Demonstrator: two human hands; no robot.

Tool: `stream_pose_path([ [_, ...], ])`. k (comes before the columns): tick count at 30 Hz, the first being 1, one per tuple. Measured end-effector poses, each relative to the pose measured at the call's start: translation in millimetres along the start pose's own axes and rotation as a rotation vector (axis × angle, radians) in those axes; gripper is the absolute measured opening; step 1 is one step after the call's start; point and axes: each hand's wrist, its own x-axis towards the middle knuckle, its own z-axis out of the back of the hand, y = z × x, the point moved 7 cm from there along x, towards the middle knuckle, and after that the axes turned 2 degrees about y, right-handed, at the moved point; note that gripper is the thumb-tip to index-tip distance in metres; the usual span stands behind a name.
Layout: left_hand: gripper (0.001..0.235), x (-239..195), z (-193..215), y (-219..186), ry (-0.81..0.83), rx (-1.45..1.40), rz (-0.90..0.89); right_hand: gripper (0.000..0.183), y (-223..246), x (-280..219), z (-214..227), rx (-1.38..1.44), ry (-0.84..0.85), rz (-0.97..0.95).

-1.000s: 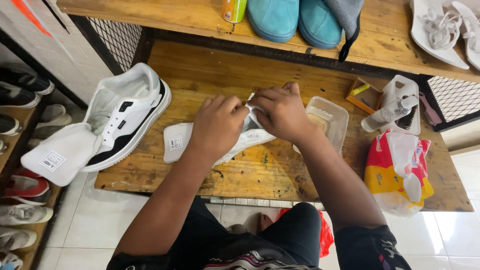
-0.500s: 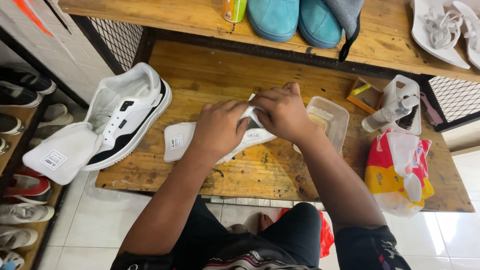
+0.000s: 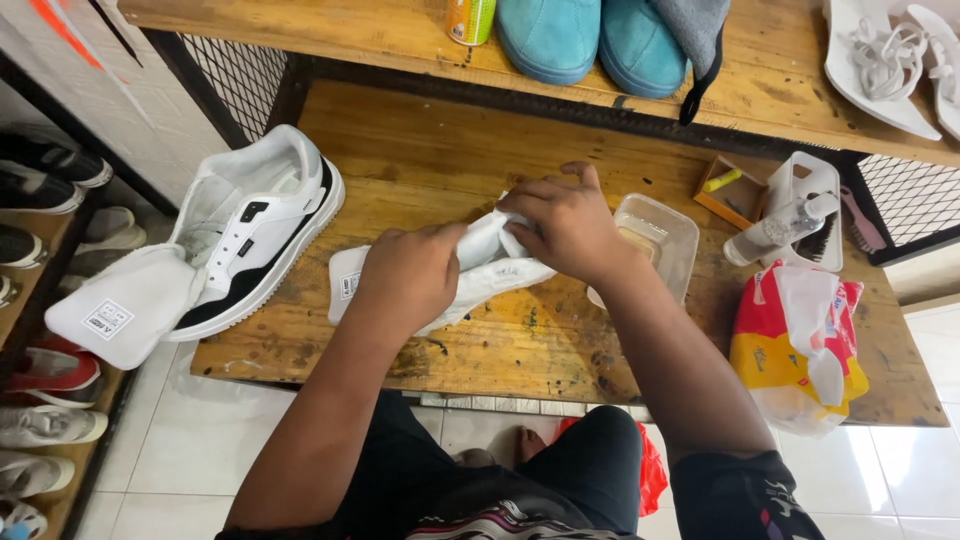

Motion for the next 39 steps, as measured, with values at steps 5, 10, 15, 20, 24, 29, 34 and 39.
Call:
stream_pose_path([
  [5,0.035,-1.6,-2.8,0.0,0.021,-0.003,-0.031,0.024,-7.2,1.5,-17.1,-0.054,0.050,0.013],
  [10,0.038,-3.1,-6.7,3.2,0.021,-0.016,-0.029,0.033,-16.3,2.9,-42.8,-0.204,0.065,0.078],
  [15,0.036,-2.1,-1.5,0.6,0.041,-0.023,0.005,0.018,-18.4,6.5,-55.3,-0.309,-0.030,0.158],
  [20,0.035,15.4,-17.8,5.7,0.057,0.065,0.032,0.011,-16.5,10.3,-51.9,-0.318,-0.072,0.181],
  [24,0.032,29.4,-14.9,-0.9,0.107,0.143,0.037,0.015,-18.7,11.1,-53.2,-0.317,-0.065,0.191],
  [29,0.028,42.7,-26.5,3.6,0.115,0.167,0.064,0.037,-15.2,15.4,-44.1,-0.330,0.105,0.116],
  [34,0.029,42.4,-26.7,4.3,0.130,0.167,0.056,0.034,-30.2,8.4,-65.0,-0.336,0.112,0.086],
  [39,0.030,37.5,-18.4,-0.3,0.163,0.130,0.093,0.022,-32.7,8.0,-73.7,-0.350,0.102,0.033],
])
